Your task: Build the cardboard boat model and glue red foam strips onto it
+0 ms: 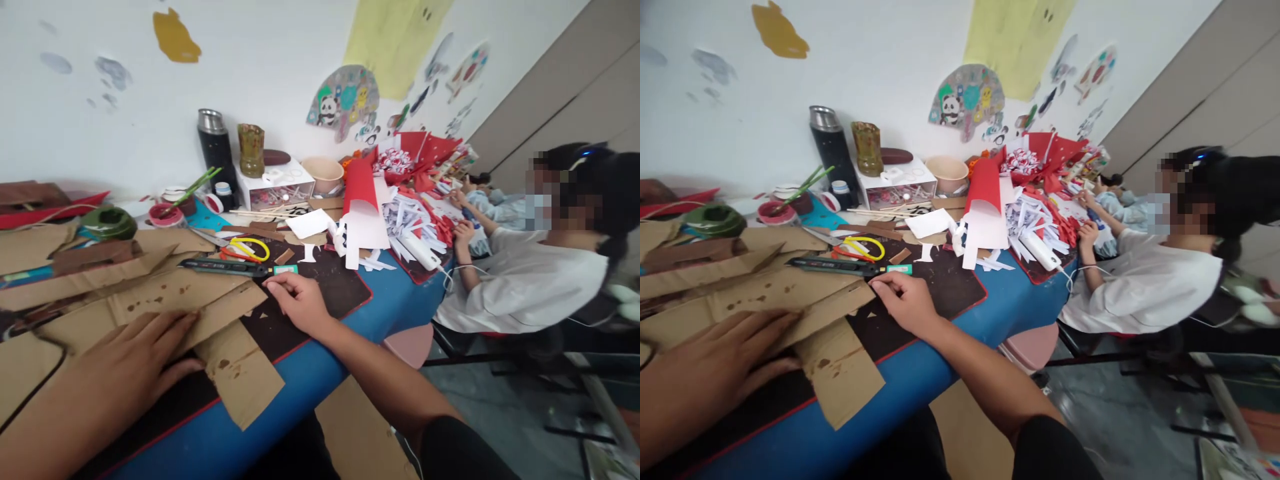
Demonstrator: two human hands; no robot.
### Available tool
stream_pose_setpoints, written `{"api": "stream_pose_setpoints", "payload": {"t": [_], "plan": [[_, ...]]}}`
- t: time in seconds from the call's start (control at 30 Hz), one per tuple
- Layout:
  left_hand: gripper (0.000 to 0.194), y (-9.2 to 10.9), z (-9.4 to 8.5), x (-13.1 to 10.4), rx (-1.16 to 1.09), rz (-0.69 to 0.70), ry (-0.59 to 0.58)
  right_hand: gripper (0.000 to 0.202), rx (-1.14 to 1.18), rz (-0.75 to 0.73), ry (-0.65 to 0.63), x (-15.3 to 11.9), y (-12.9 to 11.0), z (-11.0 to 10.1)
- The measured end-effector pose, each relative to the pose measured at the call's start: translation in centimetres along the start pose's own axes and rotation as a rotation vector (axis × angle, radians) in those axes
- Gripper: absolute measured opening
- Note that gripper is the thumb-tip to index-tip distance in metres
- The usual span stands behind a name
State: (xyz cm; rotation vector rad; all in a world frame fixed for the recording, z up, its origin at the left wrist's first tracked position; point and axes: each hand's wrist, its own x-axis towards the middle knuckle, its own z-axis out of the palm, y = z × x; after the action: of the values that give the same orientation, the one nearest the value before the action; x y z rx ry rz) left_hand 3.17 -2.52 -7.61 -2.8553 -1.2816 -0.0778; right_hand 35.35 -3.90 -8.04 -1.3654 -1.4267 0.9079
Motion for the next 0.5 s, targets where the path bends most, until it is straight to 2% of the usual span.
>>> {"api": "stream_pose_setpoints", "payload": {"t": [0.13,0.3,0.4,0.5], "plan": [[0.056,-0.4,1.4,-0.2,-0.062,-0.001,0.079,0.03,-0.019,0.012,-0.003,0.0,-0.1,0.1],[0.053,-0.4,2.2,0.2,-0.052,0.025,0.046,0.031,-0.038,-0.002,-0.016,0.3,-0.2,-0.7],[0.056,-0.7,2.9,-0.1,0.002,0.038,0.047,0.033,-0.106,0.005,0.078,1.0,-0.1,-2.9],[0.059,-1.2,4.1,-0.7,0.075,0.059,0.033,0.032,-0.262,0.02,0.149,2.0,-0.3,-6.7]]}}
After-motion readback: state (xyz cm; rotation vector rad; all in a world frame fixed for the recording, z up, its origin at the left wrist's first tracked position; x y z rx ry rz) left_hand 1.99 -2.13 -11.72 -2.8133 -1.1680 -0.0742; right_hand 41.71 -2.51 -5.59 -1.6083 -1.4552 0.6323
